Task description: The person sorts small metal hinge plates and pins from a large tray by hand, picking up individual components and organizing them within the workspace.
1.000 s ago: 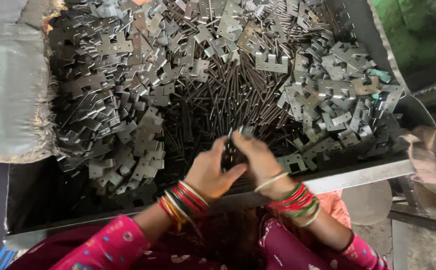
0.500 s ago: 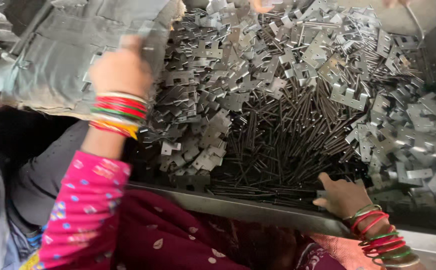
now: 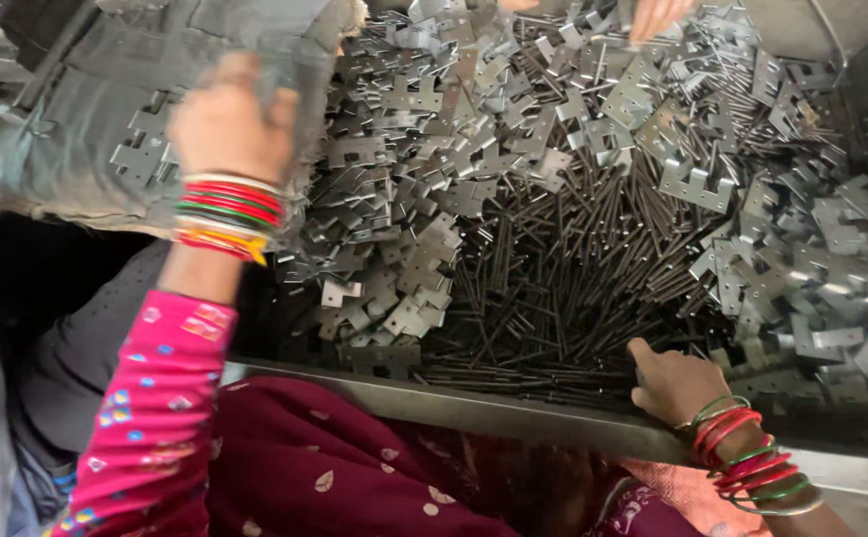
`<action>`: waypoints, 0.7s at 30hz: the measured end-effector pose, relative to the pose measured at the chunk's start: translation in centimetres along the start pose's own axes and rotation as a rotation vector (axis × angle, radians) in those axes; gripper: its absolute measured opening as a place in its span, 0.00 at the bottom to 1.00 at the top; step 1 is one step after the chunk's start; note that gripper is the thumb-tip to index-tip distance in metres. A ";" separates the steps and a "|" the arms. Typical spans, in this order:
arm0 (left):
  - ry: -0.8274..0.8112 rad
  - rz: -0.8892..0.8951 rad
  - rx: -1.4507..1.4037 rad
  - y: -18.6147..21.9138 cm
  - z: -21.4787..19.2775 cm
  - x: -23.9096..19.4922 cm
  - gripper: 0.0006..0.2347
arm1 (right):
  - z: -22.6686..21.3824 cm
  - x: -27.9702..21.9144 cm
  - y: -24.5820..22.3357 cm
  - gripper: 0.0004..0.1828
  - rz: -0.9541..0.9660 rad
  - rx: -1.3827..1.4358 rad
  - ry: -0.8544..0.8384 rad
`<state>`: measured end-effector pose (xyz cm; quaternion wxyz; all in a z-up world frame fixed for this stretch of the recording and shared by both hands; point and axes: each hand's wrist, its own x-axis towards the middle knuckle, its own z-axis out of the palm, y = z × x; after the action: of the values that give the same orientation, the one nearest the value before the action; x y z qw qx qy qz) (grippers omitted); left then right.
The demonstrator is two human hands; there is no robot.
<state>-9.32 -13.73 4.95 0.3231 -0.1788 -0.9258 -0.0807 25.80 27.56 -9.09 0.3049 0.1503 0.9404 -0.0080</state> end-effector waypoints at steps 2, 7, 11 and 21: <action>-0.138 0.086 -0.234 5.5 0.0 -1.3 0.11 | -1.2 -1.6 0.3 0.27 -0.002 0.181 0.100; -0.576 0.347 -0.167 14.0 4.4 -7.9 0.08 | -5.0 -5.2 4.3 0.25 -0.078 1.030 0.466; -0.706 0.316 0.029 15.3 10.5 -12.5 0.06 | -5.4 -8.3 6.2 0.17 -0.501 1.865 0.639; -0.639 0.223 0.045 14.1 11.9 -13.2 0.09 | -5.5 -5.8 2.2 0.15 -0.569 2.090 0.270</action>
<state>-1.10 -1.26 -12.17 0.0273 -0.2879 -0.9566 0.0355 27.72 28.69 -1.08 -0.0920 0.1119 0.4951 -0.8567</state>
